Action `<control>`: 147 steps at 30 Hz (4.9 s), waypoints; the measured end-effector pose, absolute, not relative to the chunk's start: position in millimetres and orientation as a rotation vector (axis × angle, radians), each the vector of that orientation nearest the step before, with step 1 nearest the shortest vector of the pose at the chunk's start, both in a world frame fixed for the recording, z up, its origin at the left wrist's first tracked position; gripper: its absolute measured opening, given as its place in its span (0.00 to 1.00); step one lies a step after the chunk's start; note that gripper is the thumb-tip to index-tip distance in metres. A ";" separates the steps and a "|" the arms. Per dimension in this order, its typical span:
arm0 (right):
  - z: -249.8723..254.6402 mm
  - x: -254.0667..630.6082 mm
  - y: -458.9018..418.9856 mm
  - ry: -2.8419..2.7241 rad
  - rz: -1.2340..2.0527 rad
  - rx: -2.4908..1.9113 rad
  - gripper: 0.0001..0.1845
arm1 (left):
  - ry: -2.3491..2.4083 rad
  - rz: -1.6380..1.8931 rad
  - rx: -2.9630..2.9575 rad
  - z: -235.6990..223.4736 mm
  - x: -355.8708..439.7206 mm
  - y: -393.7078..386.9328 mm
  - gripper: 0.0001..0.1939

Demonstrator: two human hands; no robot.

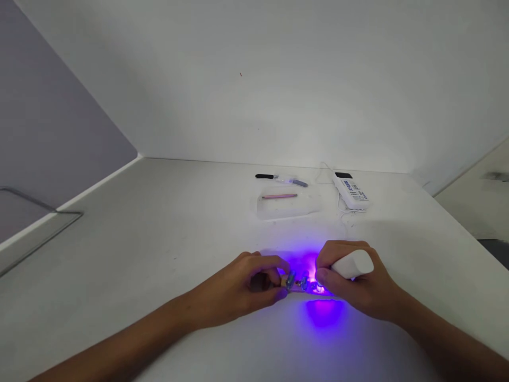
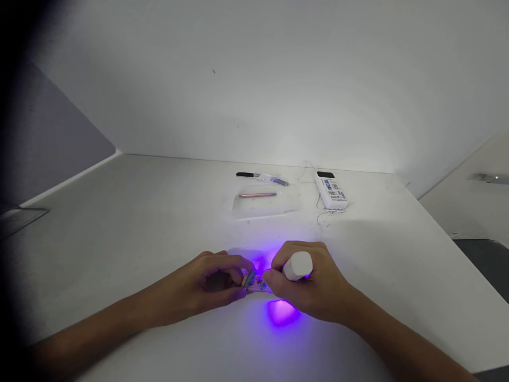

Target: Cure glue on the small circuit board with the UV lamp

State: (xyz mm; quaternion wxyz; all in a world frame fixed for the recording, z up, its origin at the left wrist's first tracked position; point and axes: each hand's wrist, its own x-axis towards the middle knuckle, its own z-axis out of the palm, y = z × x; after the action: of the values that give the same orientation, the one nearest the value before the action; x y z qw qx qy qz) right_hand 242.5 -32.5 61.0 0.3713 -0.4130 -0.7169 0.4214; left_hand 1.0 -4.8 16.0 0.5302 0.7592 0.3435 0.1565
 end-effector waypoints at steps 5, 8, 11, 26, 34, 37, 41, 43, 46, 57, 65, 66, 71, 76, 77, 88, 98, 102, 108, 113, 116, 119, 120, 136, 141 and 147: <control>60.3 242.5 -32.3 -1.840 1.079 -1.059 0.10 | 0.829 0.362 1.812 17.8 1.2 -5.4 0.07; 61.0 242.3 -31.7 -1.843 1.077 -1.065 0.11 | 0.830 0.360 1.805 19.5 2.4 -4.8 0.06; 61.6 242.3 -31.8 -1.849 1.063 -1.072 0.11 | 0.825 0.369 1.808 18.6 3.1 -3.9 0.06; 62.2 242.3 -32.2 -1.843 1.075 -1.051 0.11 | 0.829 0.362 1.814 18.3 1.8 -5.2 0.07; 62.2 241.8 -31.4 -1.838 1.080 -1.057 0.10 | 0.831 0.363 1.802 19.3 2.8 -4.2 0.07; 61.6 241.9 -31.5 -1.836 1.080 -1.050 0.10 | 0.832 0.363 1.790 20.2 2.9 -4.6 0.07; 61.8 242.3 -32.2 -1.836 1.079 -1.054 0.11 | 0.827 0.359 1.808 19.8 2.3 -4.9 0.07; 62.1 242.4 -32.5 -1.836 1.083 -1.054 0.10 | 0.828 0.362 1.813 19.4 2.0 -5.0 0.07; 62.1 242.3 -32.5 -1.838 1.079 -1.045 0.10 | 0.826 0.368 1.813 19.3 1.9 -5.2 0.06; 60.3 243.8 -32.2 -1.846 1.077 -1.030 0.10 | 0.818 0.388 1.802 17.9 2.3 -5.3 0.06; 60.1 243.4 -33.0 -1.839 1.078 -1.037 0.10 | 0.818 0.385 1.799 18.0 2.7 -4.3 0.06; 59.8 243.2 -32.8 -1.836 1.079 -1.037 0.10 | 0.818 0.387 1.799 17.8 2.9 -4.1 0.06; 59.9 242.7 -32.6 -1.836 1.097 -1.040 0.10 | 0.808 0.393 1.815 17.2 2.5 -5.0 0.06; 60.4 242.8 -32.2 -1.826 1.103 -1.037 0.10 | 0.804 0.399 1.807 17.4 2.4 -5.7 0.06; 60.2 242.9 -31.8 -1.825 1.099 -1.039 0.10 | 0.802 0.398 1.805 17.3 2.6 -5.5 0.06; 60.4 242.8 -32.1 -1.825 1.096 -1.049 0.10 | 0.811 0.387 1.810 15.3 1.1 -4.6 0.07; 60.8 242.9 -32.7 -1.833 1.090 -1.052 0.10 | 0.821 0.372 1.814 16.3 1.7 -4.9 0.07; 61.9 242.5 -33.8 -1.833 1.090 -1.053 0.10 | 0.821 0.374 1.813 16.7 1.4 -5.4 0.07; 61.6 242.4 -33.5 -1.837 1.081 -1.052 0.10 | 0.826 0.365 1.819 17.9 2.0 -5.2 0.07; 59.7 242.6 -32.5 -1.827 1.089 -1.037 0.10 | 0.826 0.367 1.818 16.4 1.7 -4.0 0.07; 59.8 242.6 -32.8 -1.822 1.103 -1.040 0.10 | 0.822 0.373 1.806 17.6 2.3 -4.0 0.07; 60.9 242.7 -33.5 -1.831 1.102 -1.048 0.10 | 0.813 0.372 1.799 19.4 3.0 -4.9 0.06; 61.3 242.8 -33.6 -1.831 1.103 -1.049 0.10 | 0.810 0.374 1.800 19.7 3.1 -5.2 0.06; 61.3 243.0 -32.2 -1.827 1.105 -1.053 0.10 | 0.814 0.380 1.813 17.5 2.1 -5.2 0.06; 61.0 243.7 -32.9 -1.831 1.103 -1.051 0.10 | 0.815 0.386 1.812 19.1 2.7 -5.5 0.07; 62.2 243.0 -33.1 -1.840 1.093 -1.054 0.10 | 0.822 0.367 1.818 18.8 3.2 -4.7 0.07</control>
State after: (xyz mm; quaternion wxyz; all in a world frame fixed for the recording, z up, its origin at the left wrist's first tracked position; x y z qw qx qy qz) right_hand 243.0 -33.1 62.2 0.3691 -0.4107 -0.7168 0.4258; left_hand 3.2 -4.7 18.8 0.5283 0.7609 0.3439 0.1537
